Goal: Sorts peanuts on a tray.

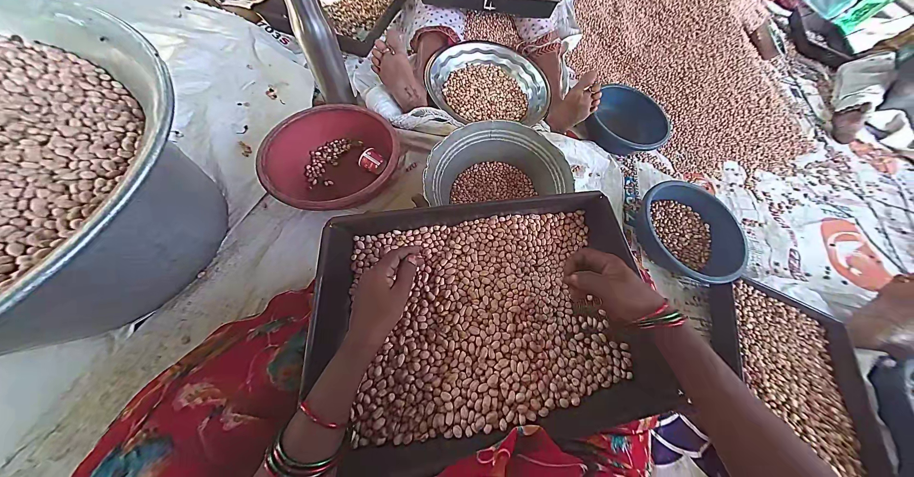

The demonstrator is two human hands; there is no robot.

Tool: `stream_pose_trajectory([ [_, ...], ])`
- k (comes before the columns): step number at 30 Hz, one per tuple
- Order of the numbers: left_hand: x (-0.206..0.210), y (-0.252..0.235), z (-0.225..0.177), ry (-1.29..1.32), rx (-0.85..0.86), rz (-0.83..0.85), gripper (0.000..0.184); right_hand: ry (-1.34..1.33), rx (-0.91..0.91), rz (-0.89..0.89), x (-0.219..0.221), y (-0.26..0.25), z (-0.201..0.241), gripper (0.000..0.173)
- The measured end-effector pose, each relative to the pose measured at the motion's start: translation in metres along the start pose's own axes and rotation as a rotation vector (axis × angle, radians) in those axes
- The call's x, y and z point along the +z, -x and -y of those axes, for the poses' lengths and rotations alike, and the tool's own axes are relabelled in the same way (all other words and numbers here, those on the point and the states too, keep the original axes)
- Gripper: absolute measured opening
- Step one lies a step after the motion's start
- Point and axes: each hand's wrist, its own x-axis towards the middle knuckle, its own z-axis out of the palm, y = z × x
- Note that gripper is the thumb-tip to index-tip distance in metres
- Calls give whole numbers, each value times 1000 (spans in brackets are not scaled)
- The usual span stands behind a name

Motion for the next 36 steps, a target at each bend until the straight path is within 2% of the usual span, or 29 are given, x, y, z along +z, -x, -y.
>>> stream_pose_trajectory([
  [1,1,0,0,-9,9,0,35,-111,43,48,-9,11,-2,15],
  [3,3,-2,1,-30,24,8,35,-98,127,162,-12,31,-4,15],
  [5,5,-2,2,-39,21,29,36,134,192,313,2,48,-6,15],
  [7,6,-2,2,-40,19,31,36,411,167,502,18,56,-7,23],
  [10,6,0,3,-40,15,29,36,680,155,643,39,57,-10,29],
  [14,6,0,2,-49,10,21,36,741,229,608,44,54,-10,29],
  [18,6,0,3,-50,7,28,36,487,259,424,26,55,-11,20],
  [21,6,-1,3,-45,15,32,36,398,217,415,25,56,-9,18],
  [27,5,0,3,-52,27,28,37,533,-34,397,49,56,-7,23],
  [31,7,-1,2,-56,34,22,36,676,80,531,64,49,2,29],
  [36,6,0,4,-62,34,22,37,567,-10,385,48,46,1,25],
])
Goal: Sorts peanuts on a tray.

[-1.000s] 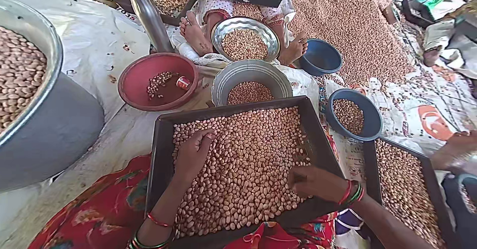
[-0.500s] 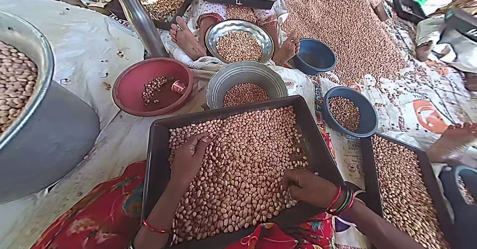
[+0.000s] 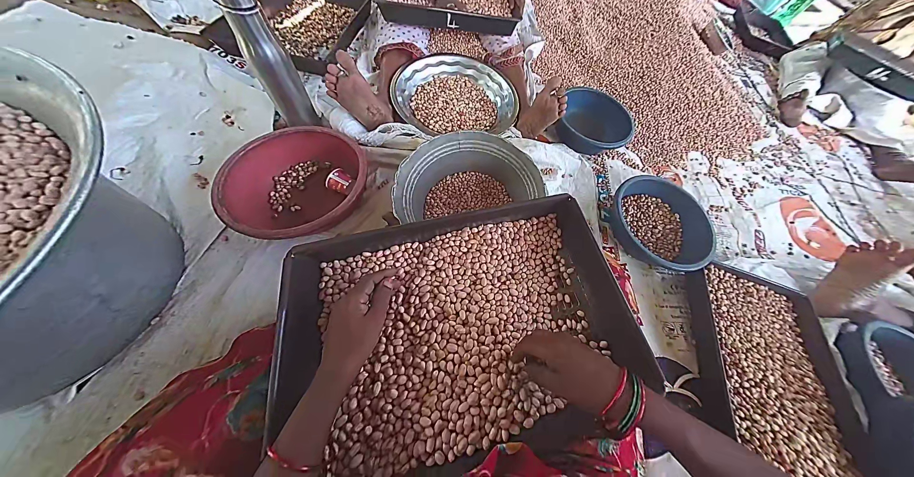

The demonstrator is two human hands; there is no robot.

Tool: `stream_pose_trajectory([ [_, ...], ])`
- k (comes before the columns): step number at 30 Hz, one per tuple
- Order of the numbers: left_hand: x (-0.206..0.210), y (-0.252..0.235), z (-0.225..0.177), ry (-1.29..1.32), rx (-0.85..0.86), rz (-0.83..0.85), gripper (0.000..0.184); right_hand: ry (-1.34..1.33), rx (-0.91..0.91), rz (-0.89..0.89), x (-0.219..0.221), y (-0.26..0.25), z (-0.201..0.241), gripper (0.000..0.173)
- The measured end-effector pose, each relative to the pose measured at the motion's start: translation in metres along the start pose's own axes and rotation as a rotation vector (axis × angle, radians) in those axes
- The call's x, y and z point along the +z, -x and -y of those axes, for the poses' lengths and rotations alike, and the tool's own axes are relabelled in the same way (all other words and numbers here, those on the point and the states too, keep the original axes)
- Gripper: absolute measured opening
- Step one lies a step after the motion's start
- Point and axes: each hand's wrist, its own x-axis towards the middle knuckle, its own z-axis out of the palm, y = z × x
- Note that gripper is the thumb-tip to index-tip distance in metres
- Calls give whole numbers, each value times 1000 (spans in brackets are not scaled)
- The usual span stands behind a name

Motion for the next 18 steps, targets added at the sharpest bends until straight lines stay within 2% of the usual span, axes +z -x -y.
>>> stream_pose_trajectory([
  [5,0,-1,-4,2,-23,18,36,-6,-9,-63,10,-6,5,26],
  [11,-1,0,-2,18,-18,0,36,157,70,33,24,-27,14,32],
  [14,0,0,-2,21,-16,4,36,44,73,31,18,-27,12,30],
  [16,0,-1,-1,26,-27,8,36,-70,87,-100,4,-19,8,27],
  [18,0,-1,-2,30,-37,10,36,-52,173,-392,-27,-2,-2,23],
])
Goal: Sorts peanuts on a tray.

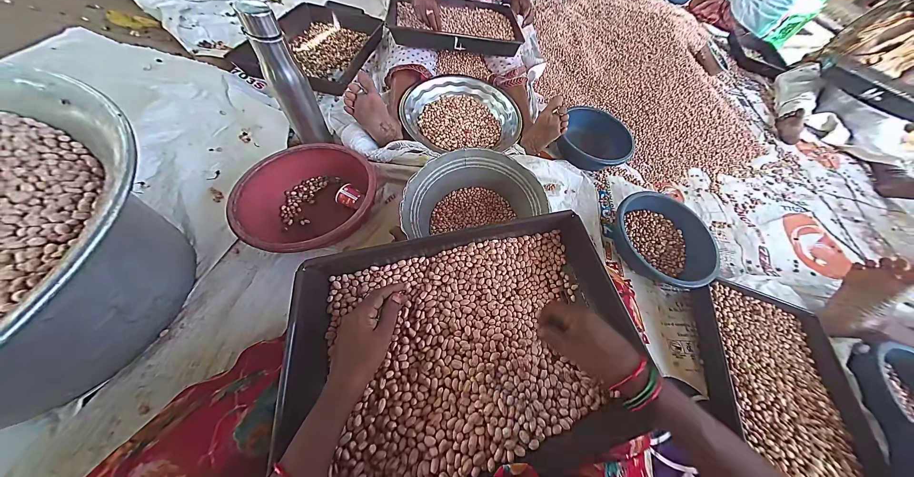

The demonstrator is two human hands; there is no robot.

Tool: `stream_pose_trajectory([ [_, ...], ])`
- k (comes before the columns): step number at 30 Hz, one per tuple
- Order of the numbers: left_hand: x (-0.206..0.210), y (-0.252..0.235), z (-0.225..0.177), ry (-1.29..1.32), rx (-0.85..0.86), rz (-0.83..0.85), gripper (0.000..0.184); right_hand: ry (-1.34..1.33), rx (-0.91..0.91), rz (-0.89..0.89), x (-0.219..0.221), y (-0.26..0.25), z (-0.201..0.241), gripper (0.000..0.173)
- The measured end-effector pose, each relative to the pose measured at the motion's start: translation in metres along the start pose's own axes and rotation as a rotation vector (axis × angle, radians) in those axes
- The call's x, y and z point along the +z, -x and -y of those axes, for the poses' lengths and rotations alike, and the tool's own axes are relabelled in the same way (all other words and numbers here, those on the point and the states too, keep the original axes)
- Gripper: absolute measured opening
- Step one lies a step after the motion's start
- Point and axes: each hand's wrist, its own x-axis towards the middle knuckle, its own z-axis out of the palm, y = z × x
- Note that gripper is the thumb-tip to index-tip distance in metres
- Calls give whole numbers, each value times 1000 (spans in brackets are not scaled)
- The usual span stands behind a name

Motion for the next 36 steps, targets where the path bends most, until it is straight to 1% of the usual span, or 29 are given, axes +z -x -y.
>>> stream_pose_trajectory([
  [2,-1,1,-2,-6,-9,5,35,200,112,-318,-52,-2,-19,26],
  [3,-1,1,-4,-8,-9,8,35,315,171,-431,-77,-4,-35,31],
  [5,1,0,-4,-17,1,11,35,381,225,-534,-112,-7,-61,42],
  [6,2,-1,-4,-22,9,6,36,380,212,-537,-117,-8,-63,42],
  [8,3,-2,-2,-34,17,3,37,390,102,-493,-103,-15,-51,34],
  [10,4,-1,-1,-40,17,-1,37,492,-71,-441,-76,-32,-43,28],
  [11,3,0,-1,-37,16,-1,36,564,-108,-386,-64,-44,-41,27],
  [12,3,1,0,-38,12,-2,36,634,-96,-303,-56,-55,-36,28],
  [15,2,2,1,-41,7,-17,36,841,51,-19,-47,-84,-20,29],
  [17,2,2,1,-34,8,-25,34,889,116,76,-44,-96,-14,33],
  [24,-1,-1,-4,-24,-18,14,34,843,172,61,-31,-97,-17,37],
  [27,-4,-2,-5,4,8,-25,35,849,168,42,-26,-98,-20,37],
  [30,-14,0,-8,71,-8,-94,35,806,178,34,-29,-94,-11,37],
  [31,-17,-1,-8,105,-20,-122,34,764,191,-1,-35,-91,-7,35],
  [32,-19,-2,-8,146,-31,-148,34,726,192,-101,-44,-86,-6,32],
  [34,-21,-3,-8,223,-53,-184,33,668,169,-449,-71,-76,-22,26],
  [35,-23,-3,-9,245,-61,-187,33,628,165,-574,-88,-72,-37,27],
  [36,-24,-3,-10,262,-67,-182,33,573,144,-638,-102,-67,-49,30],
])
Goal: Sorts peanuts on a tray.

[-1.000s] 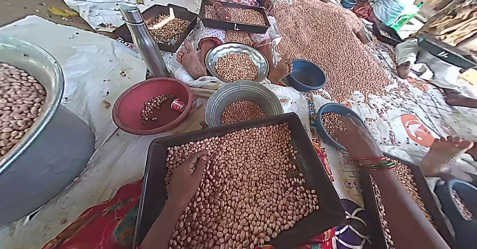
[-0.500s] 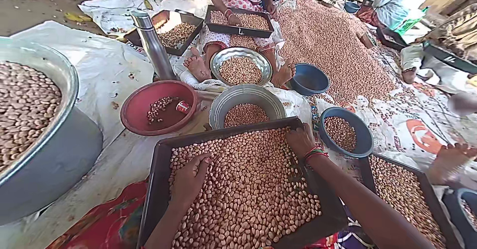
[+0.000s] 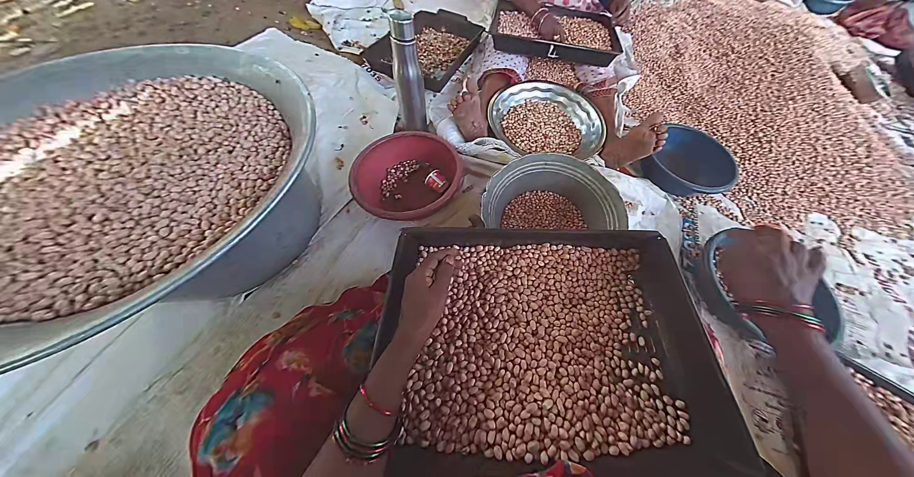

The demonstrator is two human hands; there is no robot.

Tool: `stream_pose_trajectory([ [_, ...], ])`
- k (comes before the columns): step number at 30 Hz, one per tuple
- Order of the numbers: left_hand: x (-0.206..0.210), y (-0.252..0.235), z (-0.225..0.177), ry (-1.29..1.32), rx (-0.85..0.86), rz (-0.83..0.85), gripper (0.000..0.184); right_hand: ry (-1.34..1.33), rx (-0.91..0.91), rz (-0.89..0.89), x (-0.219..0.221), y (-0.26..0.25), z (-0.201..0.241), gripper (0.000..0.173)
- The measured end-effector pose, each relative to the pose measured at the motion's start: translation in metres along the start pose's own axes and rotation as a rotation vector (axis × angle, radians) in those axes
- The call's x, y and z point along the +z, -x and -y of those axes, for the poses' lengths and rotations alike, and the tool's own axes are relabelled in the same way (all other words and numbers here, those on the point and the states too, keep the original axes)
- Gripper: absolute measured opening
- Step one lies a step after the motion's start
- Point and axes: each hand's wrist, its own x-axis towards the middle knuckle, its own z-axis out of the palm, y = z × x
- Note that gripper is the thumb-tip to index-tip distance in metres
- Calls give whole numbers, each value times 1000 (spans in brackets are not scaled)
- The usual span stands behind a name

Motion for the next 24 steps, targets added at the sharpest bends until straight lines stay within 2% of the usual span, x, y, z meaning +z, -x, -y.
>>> stream_pose_trajectory([
  [3,1,-3,1,23,-9,24,32,-176,-89,50,-6,1,-10,33],
  [5,2,-4,1,27,-14,41,32,-311,-187,140,2,9,16,32],
  [7,0,-2,-3,13,-38,90,32,-348,-210,290,17,9,48,33],
  [9,-6,3,-14,-70,-83,205,30,-309,-161,474,35,2,81,37],
  [11,-14,8,-25,-194,-106,328,31,-320,-191,590,53,4,113,38],
  [13,-25,16,-31,-298,-109,331,32,-403,-336,713,58,21,142,42],
  [15,-37,22,-30,-325,-111,239,31,-516,-511,761,50,43,154,41],
  [17,-50,26,-26,-321,-107,165,29,-556,-595,656,41,54,146,37],
  [19,-57,29,-26,-346,-106,181,29,-465,-544,471,37,54,122,33],
  [20,-58,29,-28,-380,-106,219,29,-383,-477,452,36,51,107,34],
  [22,-55,27,-34,-489,-129,352,31,-189,-298,570,34,51,81,40],
  [24,-47,19,-40,-644,-180,490,35,-108,-213,667,40,70,66,41],
])
